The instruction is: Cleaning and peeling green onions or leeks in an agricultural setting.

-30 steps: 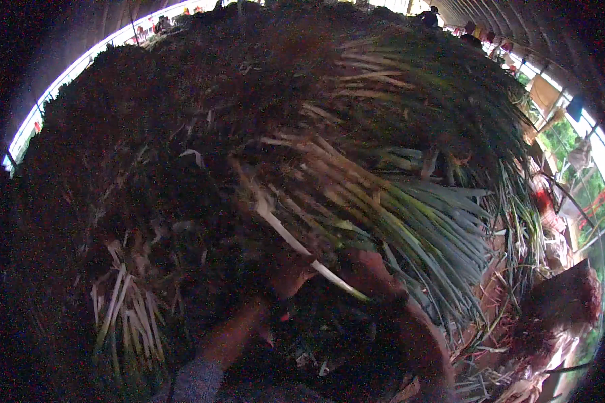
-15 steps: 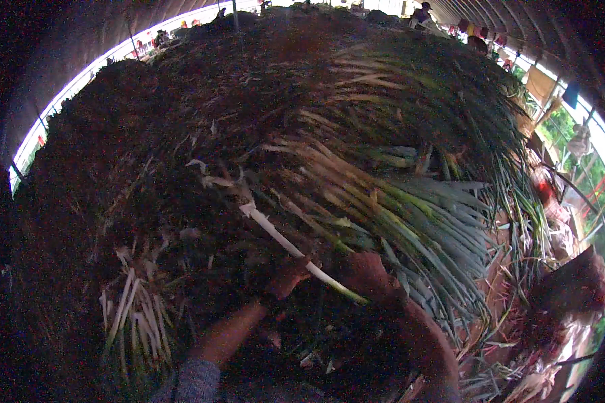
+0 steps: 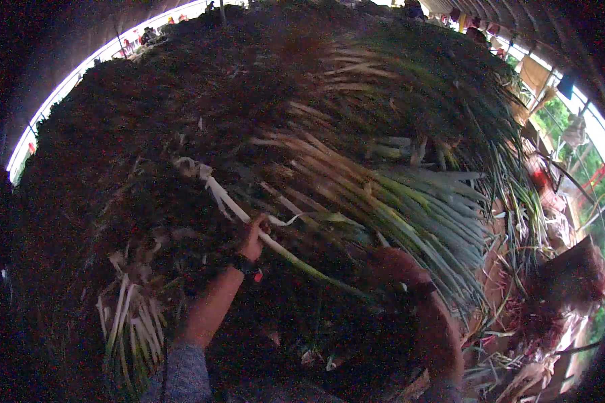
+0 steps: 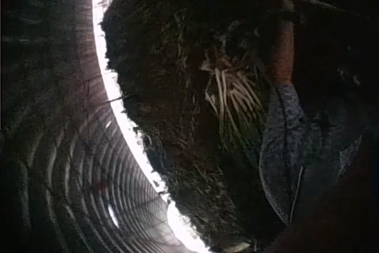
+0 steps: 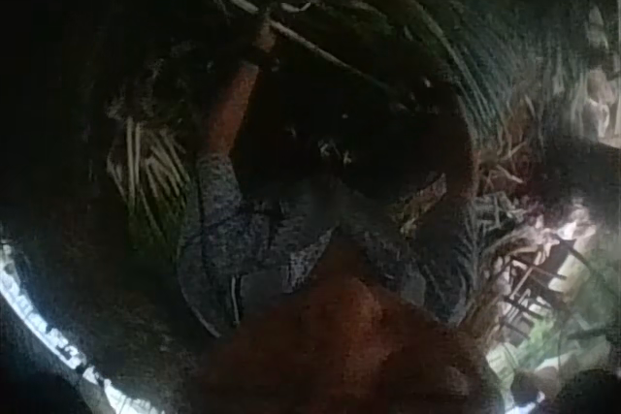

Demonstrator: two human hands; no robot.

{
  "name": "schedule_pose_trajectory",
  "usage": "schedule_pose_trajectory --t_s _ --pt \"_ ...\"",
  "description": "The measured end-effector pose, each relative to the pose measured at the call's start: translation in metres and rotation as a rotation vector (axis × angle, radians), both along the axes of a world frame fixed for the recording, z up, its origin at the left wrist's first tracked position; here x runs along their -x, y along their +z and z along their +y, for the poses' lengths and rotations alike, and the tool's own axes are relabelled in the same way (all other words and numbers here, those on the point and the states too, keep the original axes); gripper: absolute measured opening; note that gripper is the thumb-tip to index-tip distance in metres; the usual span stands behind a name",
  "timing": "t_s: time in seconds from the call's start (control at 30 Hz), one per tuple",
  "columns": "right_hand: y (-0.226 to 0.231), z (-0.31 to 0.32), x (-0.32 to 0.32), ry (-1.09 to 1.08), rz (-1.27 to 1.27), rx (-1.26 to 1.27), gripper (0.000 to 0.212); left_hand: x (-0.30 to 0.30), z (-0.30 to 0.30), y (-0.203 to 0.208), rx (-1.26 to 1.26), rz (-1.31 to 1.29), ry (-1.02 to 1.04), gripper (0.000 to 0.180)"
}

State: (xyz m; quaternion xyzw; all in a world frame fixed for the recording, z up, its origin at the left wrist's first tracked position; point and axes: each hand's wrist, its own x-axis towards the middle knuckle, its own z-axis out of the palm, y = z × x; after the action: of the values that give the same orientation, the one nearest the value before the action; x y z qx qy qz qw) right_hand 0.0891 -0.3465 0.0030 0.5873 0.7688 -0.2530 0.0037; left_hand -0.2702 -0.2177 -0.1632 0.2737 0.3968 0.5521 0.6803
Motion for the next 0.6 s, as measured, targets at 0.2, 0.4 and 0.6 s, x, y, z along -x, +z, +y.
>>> schedule_pose_trajectory --t_s 0.2,0.4,0.6 --pt "-0.024 -0.034 -0.067 -0.115 -0.007 0.087 0.034 -0.046 -0.003 -0.018 0.097 -0.048 -0.209 0.022" --pt "-0.049 -0.045 -0.079 -0.042 0.160 -0.034 0.029 -0.063 0.033 -0.095 -0.115 0.172 -0.175 0.035" --pt "-0.044 -0.034 -0.058 -0.068 0.091 -0.030 0.030 -0.081 0.028 -0.068 -0.116 0.357 -0.173 0.046"
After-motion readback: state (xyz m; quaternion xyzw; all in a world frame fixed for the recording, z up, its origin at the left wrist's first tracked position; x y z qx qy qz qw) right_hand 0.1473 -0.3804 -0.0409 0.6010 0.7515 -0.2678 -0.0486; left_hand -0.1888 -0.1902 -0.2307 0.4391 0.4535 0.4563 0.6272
